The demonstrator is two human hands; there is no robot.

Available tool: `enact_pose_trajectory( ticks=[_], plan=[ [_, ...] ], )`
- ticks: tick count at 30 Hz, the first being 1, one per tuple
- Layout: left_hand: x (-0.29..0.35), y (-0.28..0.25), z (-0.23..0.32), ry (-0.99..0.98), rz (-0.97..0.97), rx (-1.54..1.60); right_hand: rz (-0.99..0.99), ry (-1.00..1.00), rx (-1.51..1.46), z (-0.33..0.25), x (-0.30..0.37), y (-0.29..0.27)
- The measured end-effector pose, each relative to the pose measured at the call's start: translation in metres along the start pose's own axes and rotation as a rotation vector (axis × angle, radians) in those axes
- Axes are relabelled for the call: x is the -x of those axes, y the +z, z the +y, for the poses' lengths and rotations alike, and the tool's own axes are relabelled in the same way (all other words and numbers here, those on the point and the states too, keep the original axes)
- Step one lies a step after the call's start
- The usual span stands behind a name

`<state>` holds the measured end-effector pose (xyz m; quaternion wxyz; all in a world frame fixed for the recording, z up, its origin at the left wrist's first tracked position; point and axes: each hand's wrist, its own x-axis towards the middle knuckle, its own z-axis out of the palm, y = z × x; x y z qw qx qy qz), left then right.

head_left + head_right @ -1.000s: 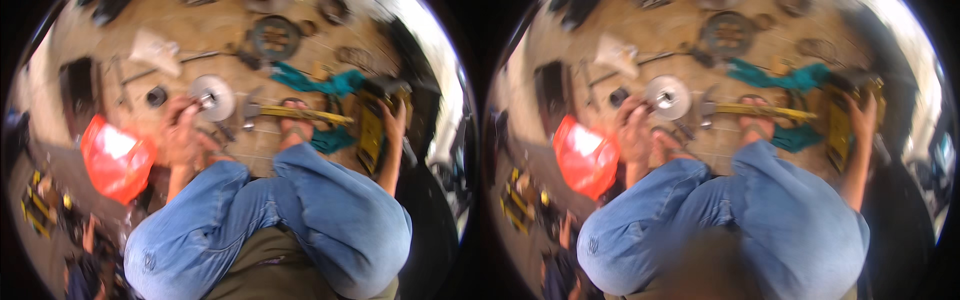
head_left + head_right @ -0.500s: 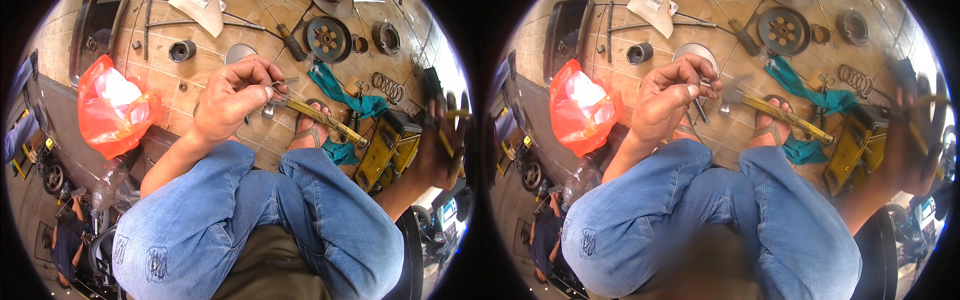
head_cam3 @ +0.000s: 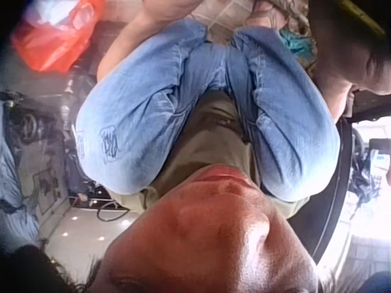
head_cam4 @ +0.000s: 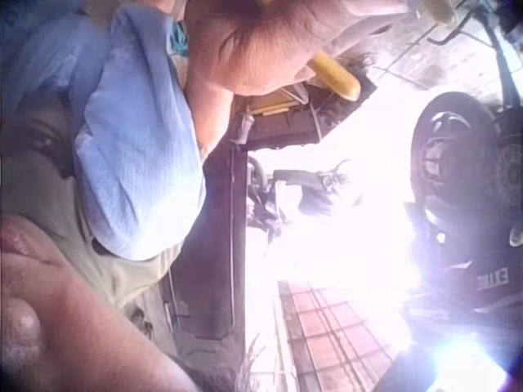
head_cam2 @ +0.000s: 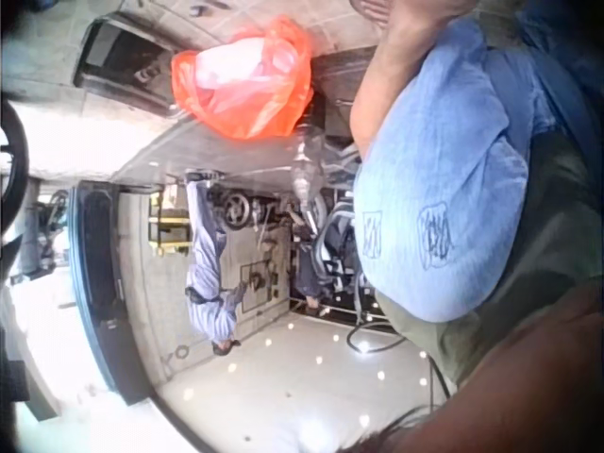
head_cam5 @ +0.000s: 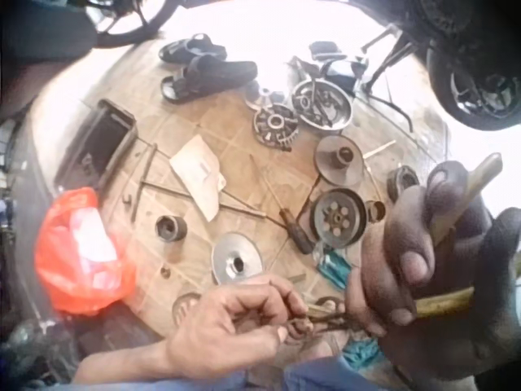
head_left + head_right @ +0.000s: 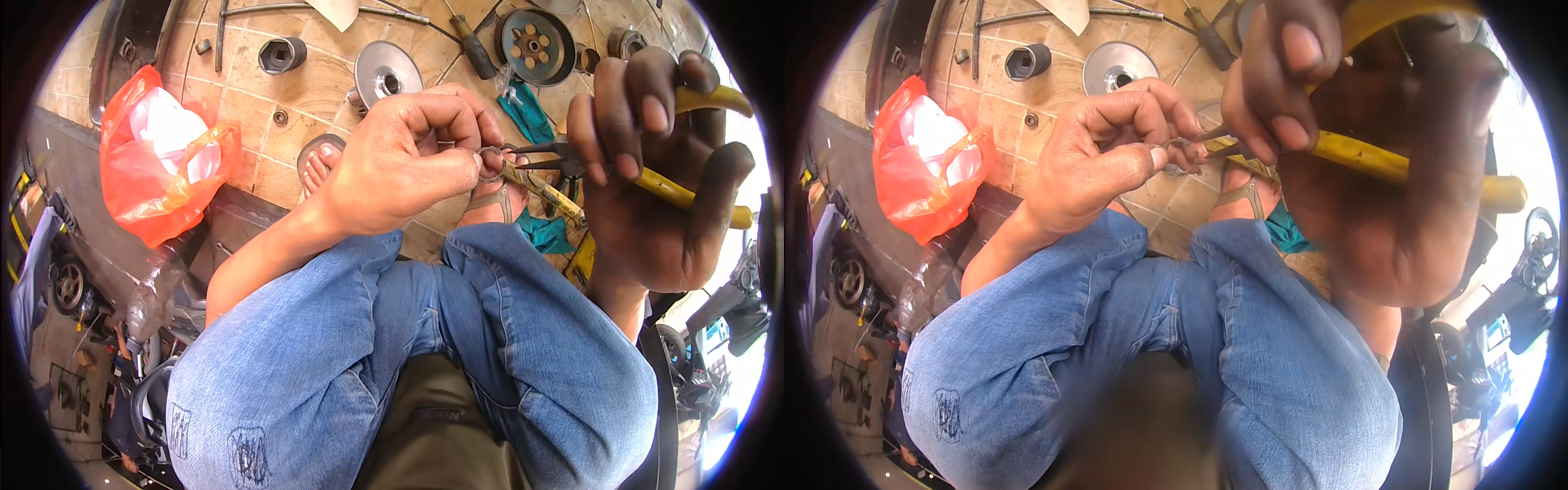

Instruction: The person sits on the floor and cleans and assembles motorcycle clutch components, including a variator pulley and rollers, using grease and a hammer.

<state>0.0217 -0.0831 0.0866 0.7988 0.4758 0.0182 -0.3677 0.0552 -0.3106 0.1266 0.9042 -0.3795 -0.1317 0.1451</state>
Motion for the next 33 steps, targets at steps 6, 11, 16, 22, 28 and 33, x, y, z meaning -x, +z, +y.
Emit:
enact_pose_trajectory(
  ticks=[6,11,16,22,28,33],
  plan=[
    [-0.001,0.004,0.0,-0.018,-0.018,0.041,0.035,0.001,0.063,-0.001,0.003,0.007],
    [0.0,0.003,-0.001,-0.031,-0.009,0.085,0.005,-0.002,0.124,0.0,0.005,0.012],
    [0.001,0.005,0.001,-0.07,0.003,0.138,-0.022,-0.021,0.135,0.003,0.006,0.013],
    [-0.001,0.005,0.003,-0.092,-0.001,0.116,-0.09,-0.017,0.182,0.001,0.005,0.01],
    [0.0,0.004,0.003,-0.097,-0.005,0.117,-0.049,0.001,0.156,0.005,0.007,0.014],
    [-0.002,0.005,0.002,-0.078,-0.005,0.127,-0.076,0.007,0.203,0.003,0.007,0.014]
  ],
)
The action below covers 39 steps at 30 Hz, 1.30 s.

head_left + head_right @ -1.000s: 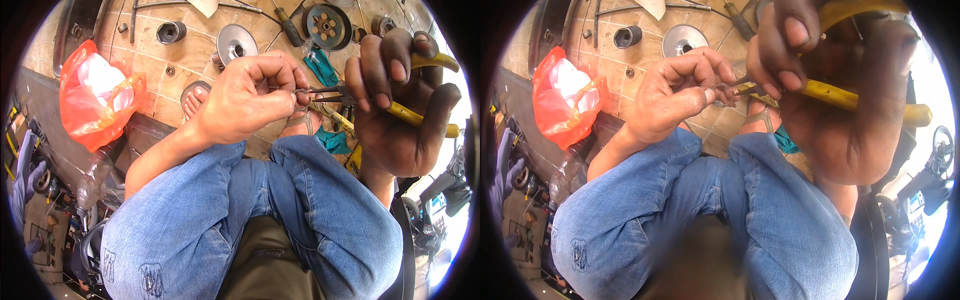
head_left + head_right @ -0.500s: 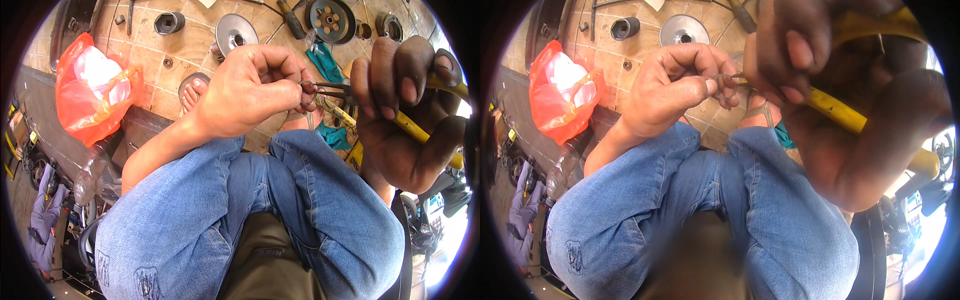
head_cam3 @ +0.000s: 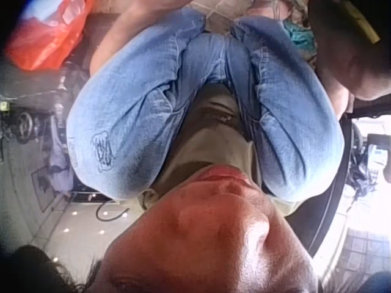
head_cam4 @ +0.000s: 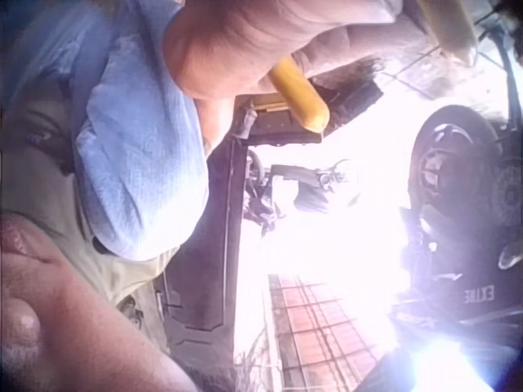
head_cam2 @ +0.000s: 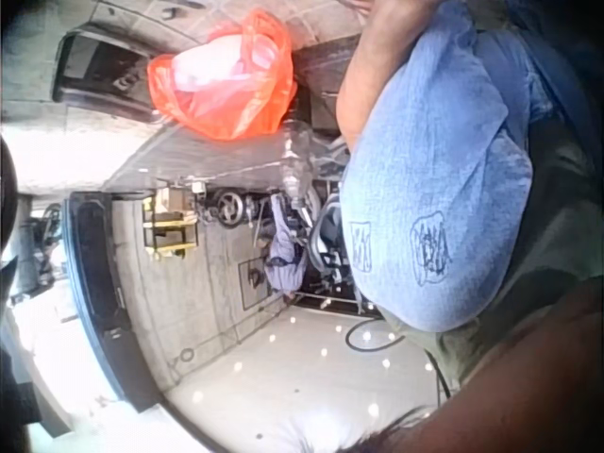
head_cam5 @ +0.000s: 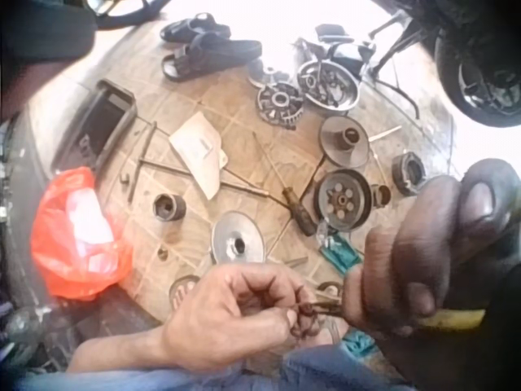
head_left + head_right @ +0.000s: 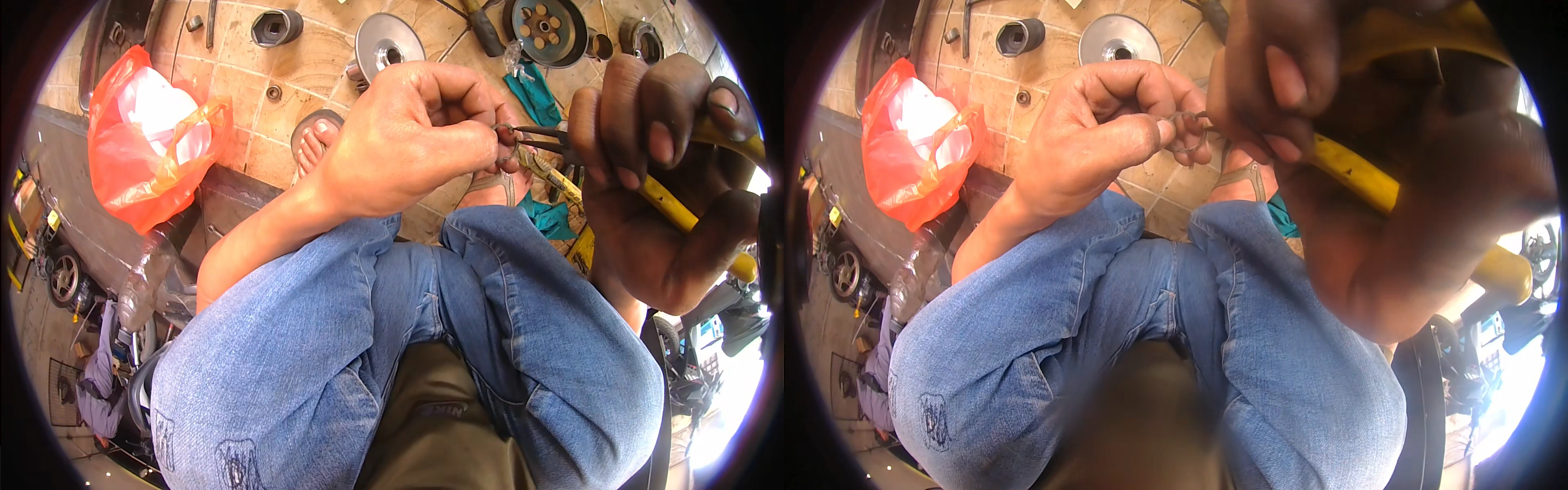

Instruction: The person sits on the floor and cleans and assembles motorcycle clutch components, including a variator pulley and rollers, using grease and a hammer.

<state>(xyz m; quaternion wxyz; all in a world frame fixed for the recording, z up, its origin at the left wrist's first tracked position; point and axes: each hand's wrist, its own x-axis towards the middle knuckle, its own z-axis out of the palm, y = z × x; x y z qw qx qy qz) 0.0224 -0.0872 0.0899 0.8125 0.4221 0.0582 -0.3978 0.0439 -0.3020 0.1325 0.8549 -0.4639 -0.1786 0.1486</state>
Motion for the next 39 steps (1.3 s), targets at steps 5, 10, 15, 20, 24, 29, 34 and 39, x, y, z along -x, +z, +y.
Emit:
enact_pose_trajectory(
  ticks=[5,10,15,20,24,29,34,39],
  plan=[
    [0.001,-0.004,-0.002,-0.008,0.012,-0.05,-0.063,0.031,-0.04,0.009,-0.003,-0.003],
    [0.0,-0.004,-0.004,-0.024,0.012,-0.071,-0.145,0.049,-0.098,0.011,-0.005,-0.013],
    [0.002,-0.019,-0.003,0.114,0.119,-0.535,0.316,0.128,0.16,-0.005,0.015,-0.022],
    [-0.002,-0.049,-0.004,0.453,0.448,-1.39,0.595,0.695,1.051,0.023,0.099,-0.085],
    [-0.002,-0.073,-0.008,0.374,0.469,-1.435,0.085,0.566,1.682,0.041,0.121,-0.072],
    [-0.008,-0.081,-0.014,0.292,0.411,-1.464,0.166,0.726,0.874,0.09,0.027,-0.033],
    [-0.014,-0.089,-0.02,0.211,0.405,-1.411,0.163,0.847,0.63,0.14,-0.006,-0.03],
    [-0.008,-0.089,-0.025,0.264,0.461,-1.562,0.256,0.855,0.675,0.164,-0.006,-0.036]
  ],
)
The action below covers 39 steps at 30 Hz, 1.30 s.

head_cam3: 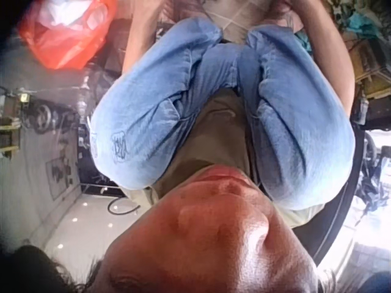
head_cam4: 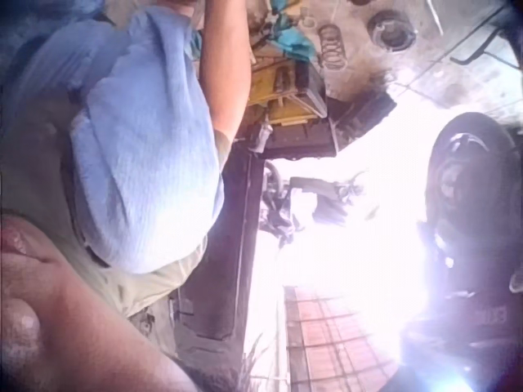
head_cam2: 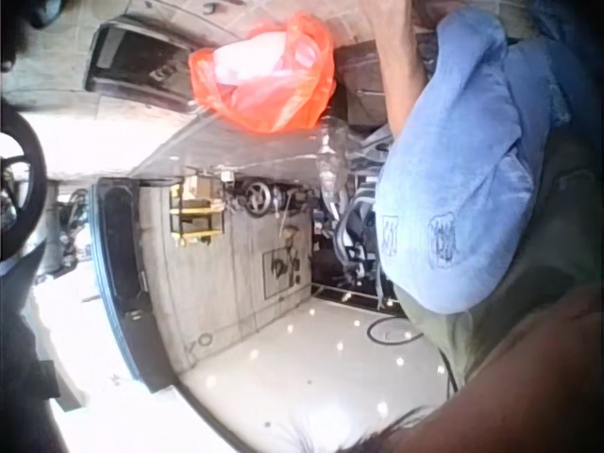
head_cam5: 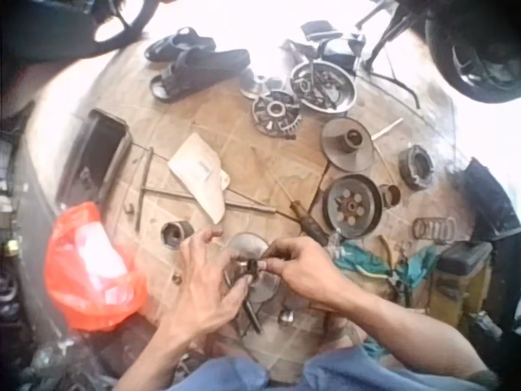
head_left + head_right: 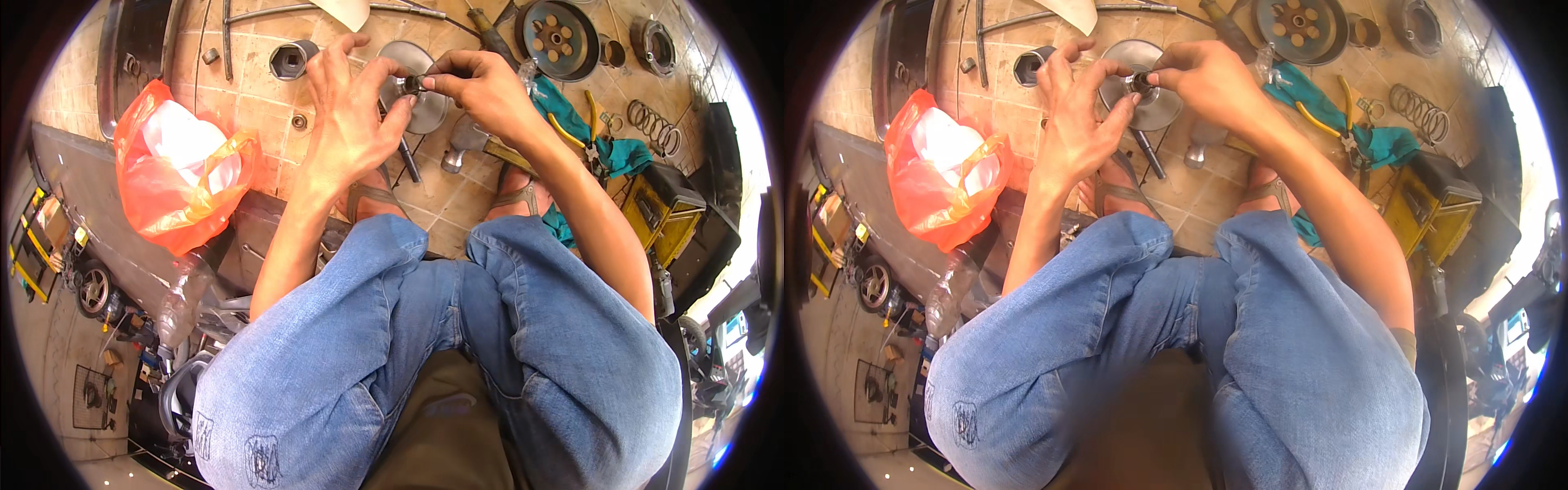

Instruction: The person sits on the floor and cleans and assembles motorcycle clutch components, including a variator pulley and rollers, using grease and a hammer.

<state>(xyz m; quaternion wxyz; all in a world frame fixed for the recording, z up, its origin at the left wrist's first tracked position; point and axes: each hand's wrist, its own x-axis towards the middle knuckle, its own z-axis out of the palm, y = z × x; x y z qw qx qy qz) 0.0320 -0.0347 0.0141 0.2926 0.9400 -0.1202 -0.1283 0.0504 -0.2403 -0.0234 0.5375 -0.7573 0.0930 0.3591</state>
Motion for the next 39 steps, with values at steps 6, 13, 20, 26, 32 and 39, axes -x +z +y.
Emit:
enact_pose_trajectory(
  ticks=[6,13,20,26,32,39],
  plan=[
    [0.012,0.008,-0.005,-0.226,-0.033,0.486,-0.007,0.001,0.061,-0.004,-0.005,0.013],
    [0.051,0.018,-0.04,-0.314,0.191,0.917,-0.061,-0.106,0.118,-0.034,-0.002,0.03],
    [0.083,0.019,-0.049,-0.386,0.259,0.981,-0.041,-0.318,0.223,-0.06,0.003,0.053],
    [0.089,0.025,-0.044,-0.312,0.29,0.816,0.017,-0.46,0.365,-0.055,0.005,0.062],
    [0.09,0.031,-0.054,-0.109,0.334,0.228,0.035,-0.493,0.394,-0.052,0.013,0.071],
    [0.082,0.033,-0.05,-0.125,0.455,0.282,0.147,-0.584,0.58,-0.045,0.016,0.08]
  ],
)
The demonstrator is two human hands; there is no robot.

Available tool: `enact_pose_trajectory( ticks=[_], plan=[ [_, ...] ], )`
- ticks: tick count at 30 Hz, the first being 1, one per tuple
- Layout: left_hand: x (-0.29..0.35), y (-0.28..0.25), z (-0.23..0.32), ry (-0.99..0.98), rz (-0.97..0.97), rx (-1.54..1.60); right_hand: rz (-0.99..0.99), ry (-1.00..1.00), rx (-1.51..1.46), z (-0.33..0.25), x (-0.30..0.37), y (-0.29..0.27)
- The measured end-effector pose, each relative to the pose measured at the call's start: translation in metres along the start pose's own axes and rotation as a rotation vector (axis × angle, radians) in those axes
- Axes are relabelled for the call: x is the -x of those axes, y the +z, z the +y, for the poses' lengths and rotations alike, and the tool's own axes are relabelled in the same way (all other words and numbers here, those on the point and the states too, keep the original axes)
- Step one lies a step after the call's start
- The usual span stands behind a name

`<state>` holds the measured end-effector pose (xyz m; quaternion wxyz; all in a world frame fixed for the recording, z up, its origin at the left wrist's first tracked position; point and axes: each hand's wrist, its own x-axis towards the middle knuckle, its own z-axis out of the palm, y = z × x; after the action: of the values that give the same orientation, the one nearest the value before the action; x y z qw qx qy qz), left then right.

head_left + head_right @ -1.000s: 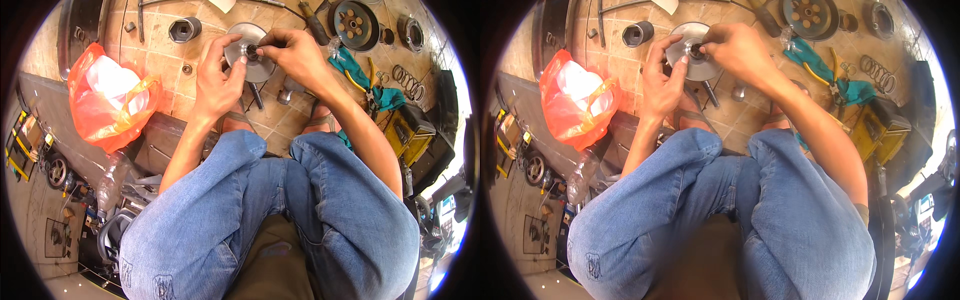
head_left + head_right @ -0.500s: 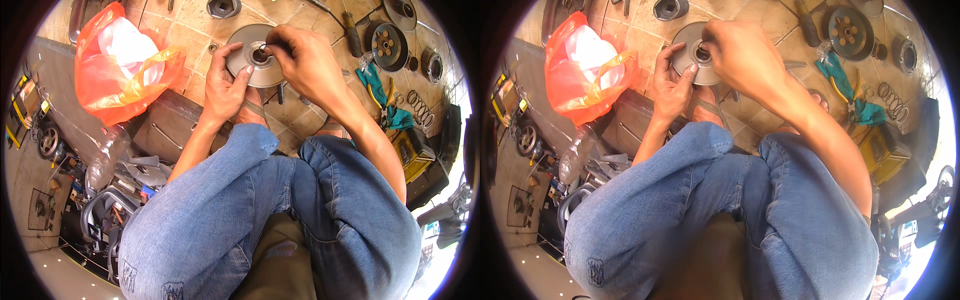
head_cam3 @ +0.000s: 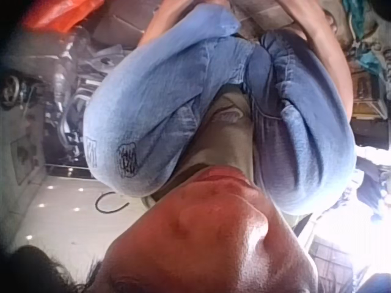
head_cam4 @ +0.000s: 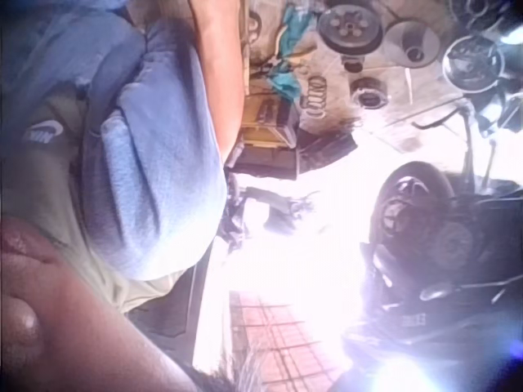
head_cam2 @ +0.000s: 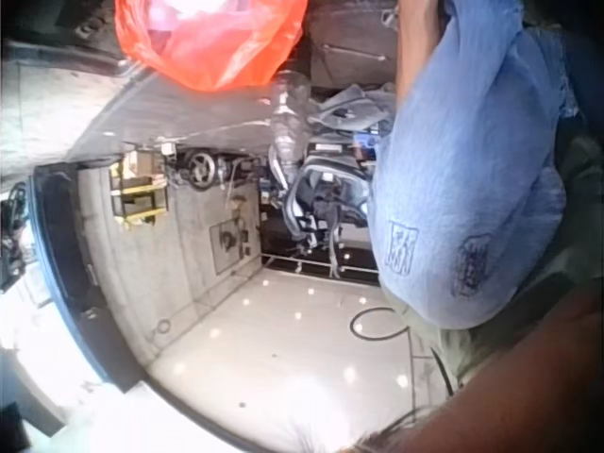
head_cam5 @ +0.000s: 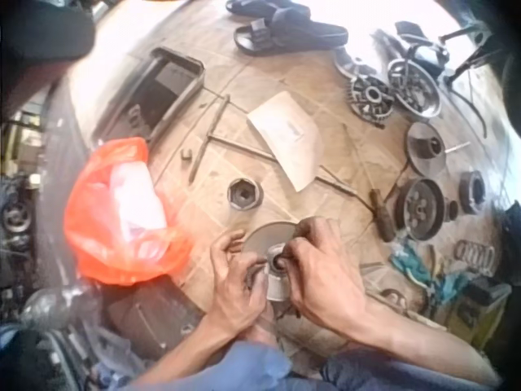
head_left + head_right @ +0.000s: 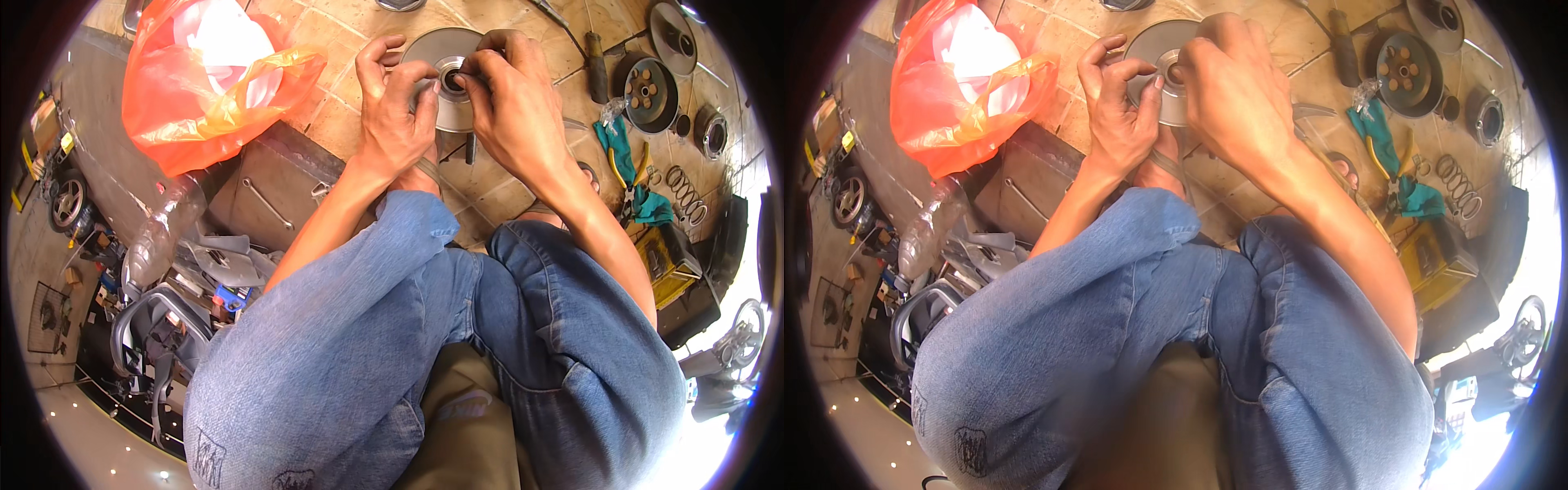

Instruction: The person sits on the floor and cleans and assembles motorcycle clutch components, including a variator pulley and rollers, using grease and a hammer.

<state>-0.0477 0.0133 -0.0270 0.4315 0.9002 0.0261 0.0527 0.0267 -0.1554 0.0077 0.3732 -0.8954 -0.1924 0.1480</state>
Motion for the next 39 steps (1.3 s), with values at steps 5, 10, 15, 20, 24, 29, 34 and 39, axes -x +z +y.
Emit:
enact_pose_trajectory(
  ticks=[5,10,15,20,24,29,34,39],
  plan=[
    [0.005,-0.001,-0.008,0.146,0.013,-0.09,0.059,-0.087,0.082,0.002,0.002,0.012],
    [0.011,-0.007,-0.011,0.243,-0.057,-0.159,0.094,-0.178,0.124,0.008,0.007,0.019],
    [0.011,-0.006,-0.006,0.164,-0.046,-0.144,0.12,-0.15,0.124,0.011,0.006,0.022],
    [0.01,-0.004,-0.012,0.156,-0.019,-0.119,0.131,-0.127,0.046,0.008,0.0,0.009],
    [0.008,-0.005,-0.015,0.176,-0.017,-0.162,0.109,-0.148,-0.09,0.023,0.007,-0.002],
    [0.005,-0.003,-0.019,0.161,0.005,-0.165,0.028,-0.292,0.006,0.017,0.016,-0.012],
    [0.005,0.003,-0.016,0.153,0.013,-0.167,-0.14,-0.333,0.329,0.011,0.019,-0.009],
    [0.005,0.003,-0.015,0.143,0.007,-0.164,-0.198,-0.326,0.518,-0.004,0.018,-0.01]
  ],
)
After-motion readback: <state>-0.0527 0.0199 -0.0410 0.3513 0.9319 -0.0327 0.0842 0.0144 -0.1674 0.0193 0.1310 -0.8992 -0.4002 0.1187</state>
